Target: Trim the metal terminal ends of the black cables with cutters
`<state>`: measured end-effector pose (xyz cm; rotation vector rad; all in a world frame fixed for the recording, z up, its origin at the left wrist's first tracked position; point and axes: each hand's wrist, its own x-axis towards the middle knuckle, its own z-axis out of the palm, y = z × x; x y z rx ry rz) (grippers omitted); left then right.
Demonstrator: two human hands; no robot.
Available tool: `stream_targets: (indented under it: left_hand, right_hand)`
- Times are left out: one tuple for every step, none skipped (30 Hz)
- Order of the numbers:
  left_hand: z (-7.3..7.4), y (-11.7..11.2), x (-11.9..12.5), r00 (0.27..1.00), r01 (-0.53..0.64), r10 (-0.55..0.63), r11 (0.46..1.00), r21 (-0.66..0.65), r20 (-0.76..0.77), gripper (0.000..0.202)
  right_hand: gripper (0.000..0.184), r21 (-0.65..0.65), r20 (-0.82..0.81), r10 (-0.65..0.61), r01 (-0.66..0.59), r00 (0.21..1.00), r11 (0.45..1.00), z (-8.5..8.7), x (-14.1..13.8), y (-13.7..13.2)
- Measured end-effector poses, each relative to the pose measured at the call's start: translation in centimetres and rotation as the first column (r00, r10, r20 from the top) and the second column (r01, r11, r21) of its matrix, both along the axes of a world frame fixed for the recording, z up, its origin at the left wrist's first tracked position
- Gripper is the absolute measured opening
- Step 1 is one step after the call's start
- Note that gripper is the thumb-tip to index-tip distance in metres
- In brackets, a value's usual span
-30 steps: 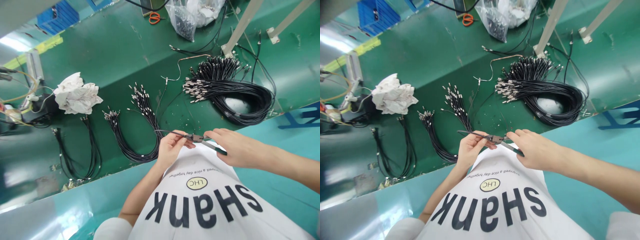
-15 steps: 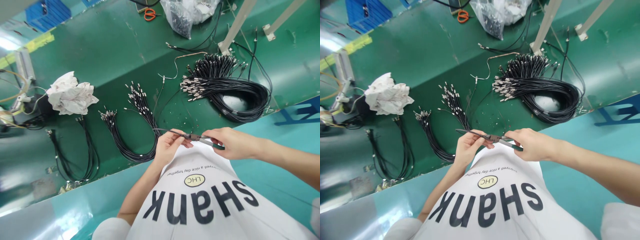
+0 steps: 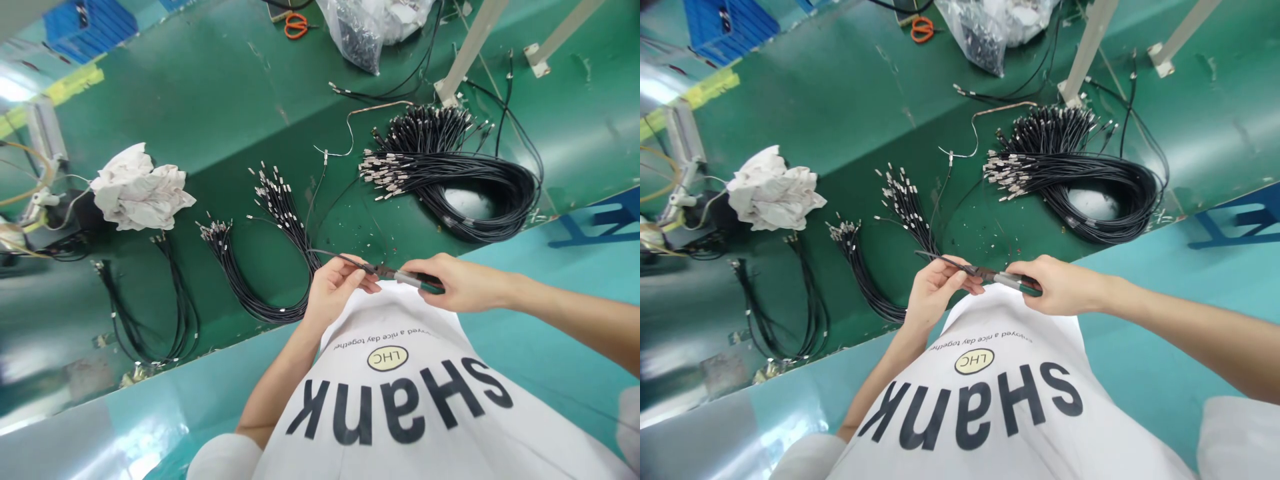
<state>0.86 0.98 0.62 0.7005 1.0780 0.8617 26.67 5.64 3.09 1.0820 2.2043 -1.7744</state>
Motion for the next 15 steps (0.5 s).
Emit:
stream_targets:
  left_hand:
    - [0.0, 0.1, 0.0, 1.000, -0.015, 0.015, 1.000, -0.002, 0.000, 0.023]
    - [-0.1, 0.1, -0.1, 0.999, -0.040, 0.040, 0.999, -0.001, -0.002, 0.023]
    - [-0.2, 0.1, -0.1, 0.998, -0.068, 0.068, 0.998, 0.003, -0.006, 0.023]
    - [-0.3, 0.1, -0.1, 0.996, -0.092, 0.092, 0.996, 0.005, -0.011, 0.023]
    - [-0.5, 0.1, 0.0, 0.993, -0.114, 0.114, 0.993, 0.007, -0.018, 0.022]
    - [-0.6, 0.1, 0.0, 0.991, -0.132, 0.132, 0.991, 0.008, -0.025, 0.021]
    - [-0.7, 0.0, 0.0, 0.989, -0.146, 0.147, 0.989, 0.008, -0.029, 0.021]
    - [-0.8, -0.1, 0.0, 0.987, -0.155, 0.156, 0.988, 0.009, -0.029, 0.021]
    - [-0.9, -0.1, 0.1, 0.986, -0.161, 0.161, 0.987, 0.011, -0.030, 0.020]
    - [-0.9, -0.2, 0.1, 0.986, -0.165, 0.165, 0.986, 0.016, -0.034, 0.020]
    - [-0.9, -0.3, 0.1, 0.985, -0.167, 0.167, 0.986, 0.021, -0.040, 0.020]
    - [-0.9, -0.3, 0.1, 0.985, -0.165, 0.166, 0.986, 0.024, -0.046, 0.019]
    - [-0.9, -0.4, 0.1, 0.985, -0.163, 0.164, 0.986, 0.030, -0.052, 0.019]
    - [-0.9, -0.4, 0.1, 0.985, -0.159, 0.160, 0.987, 0.035, -0.057, 0.019]
    - [-0.9, -0.4, 0.1, 0.986, -0.154, 0.156, 0.987, 0.040, -0.060, 0.019]
  right_hand:
    - [0.036, 0.074, 0.033, -0.014, 0.012, 0.999, 0.997, 0.0, -0.1, -0.2]
    - [0.038, 0.142, 0.064, -0.027, 0.018, 0.998, 0.990, 0.1, -0.2, -0.4]
    - [0.040, 0.197, 0.091, -0.032, 0.013, 0.995, 0.980, 0.1, -0.3, -0.5]
    - [0.044, 0.246, 0.115, -0.029, -0.001, 0.993, 0.969, 0.1, -0.3, -0.7]
    - [0.048, 0.289, 0.138, -0.020, -0.021, 0.990, 0.957, 0.1, -0.4, -0.9]
    - [0.050, 0.329, 0.159, -0.008, -0.045, 0.987, 0.943, 0.2, -0.4, -1.0]
    - [0.053, 0.365, 0.179, 0.002, -0.068, 0.984, 0.929, 0.2, -0.5, -1.1]
    - [0.054, 0.391, 0.195, 0.012, -0.089, 0.981, 0.916, 0.2, -0.5, -1.2]
    - [0.055, 0.407, 0.209, 0.017, -0.103, 0.978, 0.908, 0.3, -0.5, -1.2]
    - [0.056, 0.412, 0.220, 0.021, -0.113, 0.975, 0.904, 0.3, -0.5, -1.2]
    - [0.056, 0.409, 0.229, 0.024, -0.118, 0.973, 0.905, 0.3, -0.6, -1.3]
    - [0.056, 0.400, 0.234, 0.027, -0.122, 0.972, 0.908, 0.4, -0.6, -1.2]
    - [0.055, 0.389, 0.237, 0.029, -0.123, 0.971, 0.913, 0.4, -0.6, -1.2]
    - [0.054, 0.374, 0.239, 0.032, -0.123, 0.971, 0.919, 0.3, -0.6, -1.2]
    - [0.052, 0.355, 0.241, 0.038, -0.124, 0.970, 0.926, 0.3, -0.7, -1.2]
